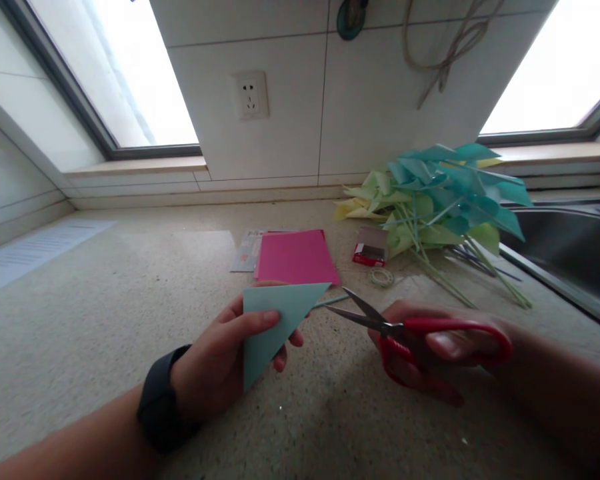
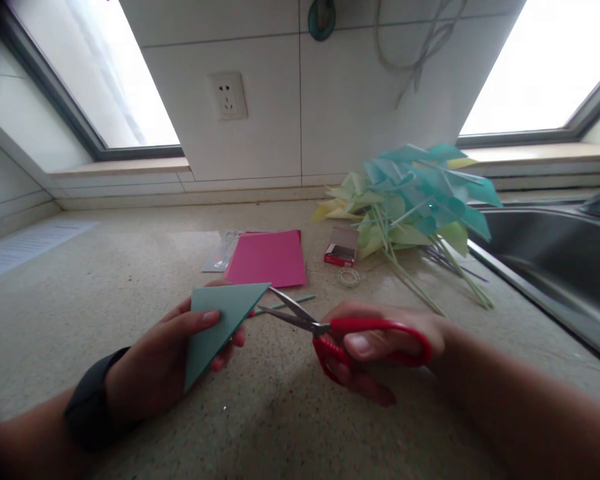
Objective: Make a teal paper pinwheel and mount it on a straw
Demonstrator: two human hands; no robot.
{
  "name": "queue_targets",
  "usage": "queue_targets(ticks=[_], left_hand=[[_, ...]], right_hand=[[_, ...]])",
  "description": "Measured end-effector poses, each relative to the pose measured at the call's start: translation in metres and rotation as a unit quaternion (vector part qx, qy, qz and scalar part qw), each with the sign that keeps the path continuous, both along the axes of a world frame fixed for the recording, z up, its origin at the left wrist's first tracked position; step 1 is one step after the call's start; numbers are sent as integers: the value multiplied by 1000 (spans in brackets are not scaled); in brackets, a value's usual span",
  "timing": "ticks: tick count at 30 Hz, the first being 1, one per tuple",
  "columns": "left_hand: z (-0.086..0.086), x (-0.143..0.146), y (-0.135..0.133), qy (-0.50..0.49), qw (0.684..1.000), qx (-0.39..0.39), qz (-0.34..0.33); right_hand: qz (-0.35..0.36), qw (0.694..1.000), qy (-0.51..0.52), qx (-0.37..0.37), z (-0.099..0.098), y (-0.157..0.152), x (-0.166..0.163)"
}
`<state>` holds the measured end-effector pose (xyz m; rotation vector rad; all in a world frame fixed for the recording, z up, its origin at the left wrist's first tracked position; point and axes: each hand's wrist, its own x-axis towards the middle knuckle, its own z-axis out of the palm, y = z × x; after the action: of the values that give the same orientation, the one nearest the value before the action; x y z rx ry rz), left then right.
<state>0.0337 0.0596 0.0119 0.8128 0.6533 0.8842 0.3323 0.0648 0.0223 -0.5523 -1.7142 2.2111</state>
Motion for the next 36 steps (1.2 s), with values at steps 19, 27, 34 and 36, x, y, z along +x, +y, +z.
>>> queue_targets(ticks=[19, 27, 34, 36], left_hand=[[-13, -7, -2, 29, 999, 6, -44], [-12, -15, 2, 136, 982, 106, -73], [4, -12, -2, 216, 947, 195, -138], [6, -11, -4, 221, 942, 209, -141]], right_hand=[[17, 995, 90, -45, -24, 8, 3], [27, 995, 90, -31, -16, 5, 6], [105, 993, 29, -41, -8, 14, 2], [125, 991, 8, -44, -6, 16, 1]])
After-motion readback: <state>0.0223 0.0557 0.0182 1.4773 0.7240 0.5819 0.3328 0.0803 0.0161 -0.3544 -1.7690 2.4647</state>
